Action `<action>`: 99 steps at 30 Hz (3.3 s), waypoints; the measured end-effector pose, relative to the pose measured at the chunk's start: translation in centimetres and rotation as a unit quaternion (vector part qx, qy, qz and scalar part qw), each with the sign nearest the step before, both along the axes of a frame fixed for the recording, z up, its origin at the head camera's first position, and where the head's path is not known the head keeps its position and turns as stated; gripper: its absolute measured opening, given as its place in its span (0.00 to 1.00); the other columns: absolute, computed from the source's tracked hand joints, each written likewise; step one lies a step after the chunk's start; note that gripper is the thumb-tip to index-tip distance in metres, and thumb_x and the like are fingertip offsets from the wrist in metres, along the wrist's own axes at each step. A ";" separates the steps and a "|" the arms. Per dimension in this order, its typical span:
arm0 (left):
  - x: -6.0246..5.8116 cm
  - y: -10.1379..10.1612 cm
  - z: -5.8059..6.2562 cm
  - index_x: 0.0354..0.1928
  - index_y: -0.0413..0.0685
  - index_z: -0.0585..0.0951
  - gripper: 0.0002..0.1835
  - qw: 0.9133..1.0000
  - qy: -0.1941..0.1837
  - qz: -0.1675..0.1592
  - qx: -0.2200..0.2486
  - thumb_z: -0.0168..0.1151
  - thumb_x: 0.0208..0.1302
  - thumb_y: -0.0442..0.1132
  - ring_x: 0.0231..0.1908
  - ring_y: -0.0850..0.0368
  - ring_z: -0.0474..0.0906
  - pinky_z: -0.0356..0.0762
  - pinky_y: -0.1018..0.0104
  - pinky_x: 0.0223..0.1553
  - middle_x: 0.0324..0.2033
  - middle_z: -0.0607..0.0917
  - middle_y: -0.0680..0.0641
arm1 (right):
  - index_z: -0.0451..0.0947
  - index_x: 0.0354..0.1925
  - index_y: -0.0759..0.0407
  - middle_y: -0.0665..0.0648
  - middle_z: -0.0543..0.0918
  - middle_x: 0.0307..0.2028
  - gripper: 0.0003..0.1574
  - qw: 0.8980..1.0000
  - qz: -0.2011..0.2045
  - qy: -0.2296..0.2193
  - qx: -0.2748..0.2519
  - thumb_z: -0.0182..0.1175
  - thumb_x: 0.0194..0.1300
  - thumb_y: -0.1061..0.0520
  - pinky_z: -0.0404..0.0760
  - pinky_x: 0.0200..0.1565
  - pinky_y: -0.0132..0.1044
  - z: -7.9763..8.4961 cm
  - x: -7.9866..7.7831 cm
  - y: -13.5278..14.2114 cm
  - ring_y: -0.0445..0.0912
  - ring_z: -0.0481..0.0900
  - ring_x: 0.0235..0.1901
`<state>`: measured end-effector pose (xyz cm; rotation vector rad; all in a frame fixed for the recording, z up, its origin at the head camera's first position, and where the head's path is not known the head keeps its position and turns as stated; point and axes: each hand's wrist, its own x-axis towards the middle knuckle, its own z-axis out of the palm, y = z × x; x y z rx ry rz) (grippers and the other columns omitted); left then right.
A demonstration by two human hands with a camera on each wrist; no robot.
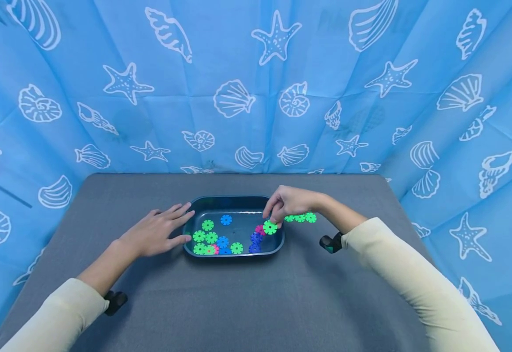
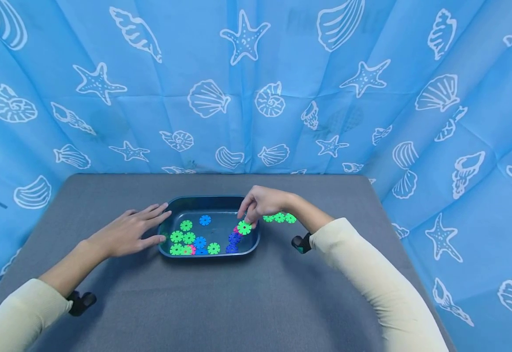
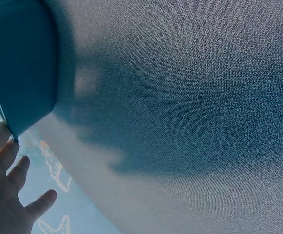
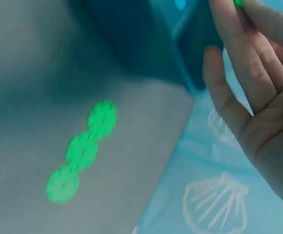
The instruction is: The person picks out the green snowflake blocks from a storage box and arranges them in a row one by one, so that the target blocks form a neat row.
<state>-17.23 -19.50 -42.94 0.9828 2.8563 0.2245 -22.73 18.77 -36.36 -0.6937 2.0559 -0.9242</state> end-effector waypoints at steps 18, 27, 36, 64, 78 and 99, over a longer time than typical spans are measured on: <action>0.0 -0.2 0.0 0.74 0.45 0.65 0.38 1.000 -0.009 -0.001 0.001 0.58 0.70 0.59 0.73 0.38 0.57 0.61 0.30 0.62 0.75 0.60 0.40 | 0.76 0.55 0.76 0.68 0.87 0.36 0.19 0.977 -0.205 0.050 0.005 0.60 0.70 0.65 0.78 0.56 0.52 -2.5 -1.1 10.8 0.61 0.86 0.42; 0.0 0.0 0.0 0.74 0.45 0.65 0.38 1.000 -0.009 0.001 0.003 0.58 0.70 0.58 0.72 0.36 0.57 0.60 0.30 0.62 0.75 0.60 0.40 | 0.74 0.55 0.78 0.69 0.87 0.38 0.20 0.963 -0.270 0.025 0.003 0.59 0.70 0.66 0.79 0.53 0.55 -4.9 -0.4 14.2 0.53 0.88 0.38; -0.1 -0.1 0.0 0.75 0.46 0.64 0.39 1.000 -0.012 0.004 0.000 0.58 0.69 0.60 0.73 0.37 0.56 0.60 0.29 0.62 0.75 0.60 0.40 | 0.75 0.54 0.79 0.67 0.87 0.39 0.19 0.957 -0.288 0.040 0.014 0.60 0.70 0.66 0.85 0.43 0.43 -7.9 0.6 15.8 0.47 0.87 0.35; -0.1 -0.1 -0.1 0.75 0.47 0.63 0.40 1.000 -0.014 0.009 0.001 0.57 0.69 0.60 0.73 0.38 0.55 0.58 0.30 0.64 0.75 0.59 0.42 | 0.77 0.46 0.76 0.60 0.85 0.27 0.15 0.942 -0.300 0.145 0.048 0.64 0.66 0.65 0.81 0.34 0.34 -9.5 1.5 15.8 0.49 0.86 0.27; 0.0 -0.1 -0.1 0.75 0.46 0.63 0.39 1.000 -0.013 0.005 0.003 0.58 0.70 0.60 0.73 0.38 0.56 0.59 0.30 0.63 0.75 0.59 0.41 | 0.78 0.45 0.75 0.61 0.85 0.27 0.14 0.937 -0.307 0.158 0.047 0.63 0.66 0.64 0.82 0.33 0.36 -9.5 1.4 15.5 0.49 0.86 0.26; 0.0 -0.2 -0.1 0.75 0.46 0.64 0.39 1.000 -0.012 0.005 0.008 0.58 0.70 0.59 0.73 0.39 0.55 0.59 0.31 0.63 0.75 0.59 0.41 | 0.81 0.51 0.71 0.68 0.86 0.42 0.17 0.967 -0.175 0.177 -0.060 0.56 0.74 0.58 0.82 0.49 0.51 -2.7 0.3 2.5 0.57 0.86 0.43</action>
